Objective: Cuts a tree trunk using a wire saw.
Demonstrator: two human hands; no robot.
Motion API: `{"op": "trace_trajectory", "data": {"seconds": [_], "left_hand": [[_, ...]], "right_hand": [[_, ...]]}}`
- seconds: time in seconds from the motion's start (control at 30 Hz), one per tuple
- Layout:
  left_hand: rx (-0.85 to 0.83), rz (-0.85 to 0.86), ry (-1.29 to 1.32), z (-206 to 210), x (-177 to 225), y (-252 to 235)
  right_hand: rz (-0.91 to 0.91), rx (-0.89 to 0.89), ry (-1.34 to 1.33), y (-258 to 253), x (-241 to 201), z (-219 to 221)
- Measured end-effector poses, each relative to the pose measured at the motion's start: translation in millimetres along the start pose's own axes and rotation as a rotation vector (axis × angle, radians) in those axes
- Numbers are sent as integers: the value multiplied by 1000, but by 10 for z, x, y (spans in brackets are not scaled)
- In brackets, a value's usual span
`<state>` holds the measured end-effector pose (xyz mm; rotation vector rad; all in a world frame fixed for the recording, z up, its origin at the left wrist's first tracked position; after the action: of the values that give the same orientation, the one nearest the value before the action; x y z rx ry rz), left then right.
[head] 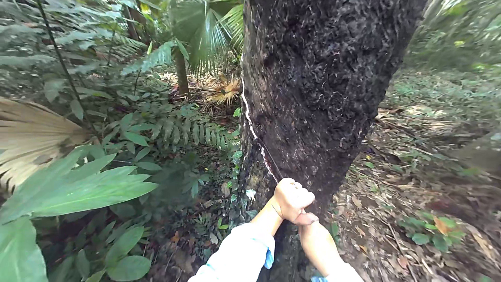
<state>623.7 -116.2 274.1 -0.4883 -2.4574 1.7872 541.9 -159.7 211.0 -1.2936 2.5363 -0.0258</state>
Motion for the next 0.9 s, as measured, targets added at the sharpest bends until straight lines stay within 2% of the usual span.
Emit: {"op": "trace_trajectory", "data": {"seconds": [0.07,0.17,0.4,0.5,0.57,0.67,0.77,0.83,0.9], "left_hand": [[-34,-21,57,-117,70,-60],[-92,-85,138,-241,98,-140],[-203,-96,176,-249,91,-227],[-332,-215,249,-187,384,-128],[-298,-220,259,-140,582,7],[-174,-112,159,-263,533,-111],[-158,-27,70,-437,222,-437],[-171,12,52,-456,-50,-510],[-178,38,55,-437,-297,-463]], "right_hand": [[-6,-60,-16,188,-162,-125],[8,-244,-51,316,-321,-252],[45,-397,-91,335,-394,-276],[-25,-428,-169,684,-297,-372],[-120,-432,-202,881,-162,-361],[-175,-277,-198,781,-162,-356],[-272,87,-109,422,-373,-501],[-258,123,-123,142,-507,-507],[-196,36,-157,-101,-605,-424]]}}
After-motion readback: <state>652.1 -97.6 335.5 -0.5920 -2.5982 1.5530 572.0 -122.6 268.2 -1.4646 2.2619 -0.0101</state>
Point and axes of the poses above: each hand's wrist, its own y-axis away from the middle knuckle, its own z-axis out of the palm, x = y × z, the point moved 8 cm from there along -y, towards the middle knuckle, and after that the axes turned 12 degrees about -x, right-handed, at the moved point
